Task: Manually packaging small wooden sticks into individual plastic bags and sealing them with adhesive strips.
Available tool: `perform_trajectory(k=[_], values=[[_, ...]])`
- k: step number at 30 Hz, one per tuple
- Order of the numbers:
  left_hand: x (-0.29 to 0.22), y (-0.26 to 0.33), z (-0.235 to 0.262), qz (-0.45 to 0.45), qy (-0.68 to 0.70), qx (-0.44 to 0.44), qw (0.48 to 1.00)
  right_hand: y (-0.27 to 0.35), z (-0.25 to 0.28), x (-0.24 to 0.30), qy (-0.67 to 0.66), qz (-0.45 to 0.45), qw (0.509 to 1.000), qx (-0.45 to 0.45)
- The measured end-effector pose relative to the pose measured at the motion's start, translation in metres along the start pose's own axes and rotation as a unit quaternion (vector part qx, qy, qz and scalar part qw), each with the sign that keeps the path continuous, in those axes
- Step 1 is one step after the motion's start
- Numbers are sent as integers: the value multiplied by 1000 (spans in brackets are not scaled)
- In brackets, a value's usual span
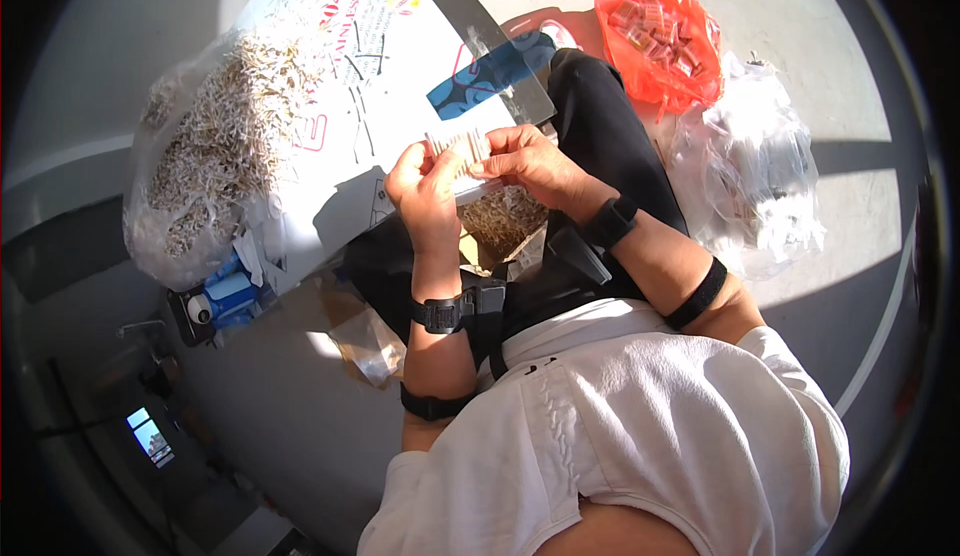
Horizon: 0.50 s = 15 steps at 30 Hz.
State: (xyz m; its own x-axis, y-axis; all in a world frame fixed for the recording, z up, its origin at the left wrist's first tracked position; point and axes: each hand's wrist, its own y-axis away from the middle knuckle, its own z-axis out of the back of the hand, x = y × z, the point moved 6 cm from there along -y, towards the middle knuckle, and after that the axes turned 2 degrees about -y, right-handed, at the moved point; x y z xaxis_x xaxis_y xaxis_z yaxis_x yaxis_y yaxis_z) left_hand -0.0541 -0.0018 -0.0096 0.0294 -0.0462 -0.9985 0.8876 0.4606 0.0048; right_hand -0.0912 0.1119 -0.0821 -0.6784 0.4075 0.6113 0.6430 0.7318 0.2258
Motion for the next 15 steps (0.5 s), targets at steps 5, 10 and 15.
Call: perform_trajectory(k=[5,10,15], values=[[8,-3,6,26,0,1,1000,2,5,19,40,71,995,-56],[14,0,3,80,-32,70,994,2,-2,33,125,165,978,-38],[9,2,-10,72,-30,66,995,1,7,35,237,221,939,-113]])
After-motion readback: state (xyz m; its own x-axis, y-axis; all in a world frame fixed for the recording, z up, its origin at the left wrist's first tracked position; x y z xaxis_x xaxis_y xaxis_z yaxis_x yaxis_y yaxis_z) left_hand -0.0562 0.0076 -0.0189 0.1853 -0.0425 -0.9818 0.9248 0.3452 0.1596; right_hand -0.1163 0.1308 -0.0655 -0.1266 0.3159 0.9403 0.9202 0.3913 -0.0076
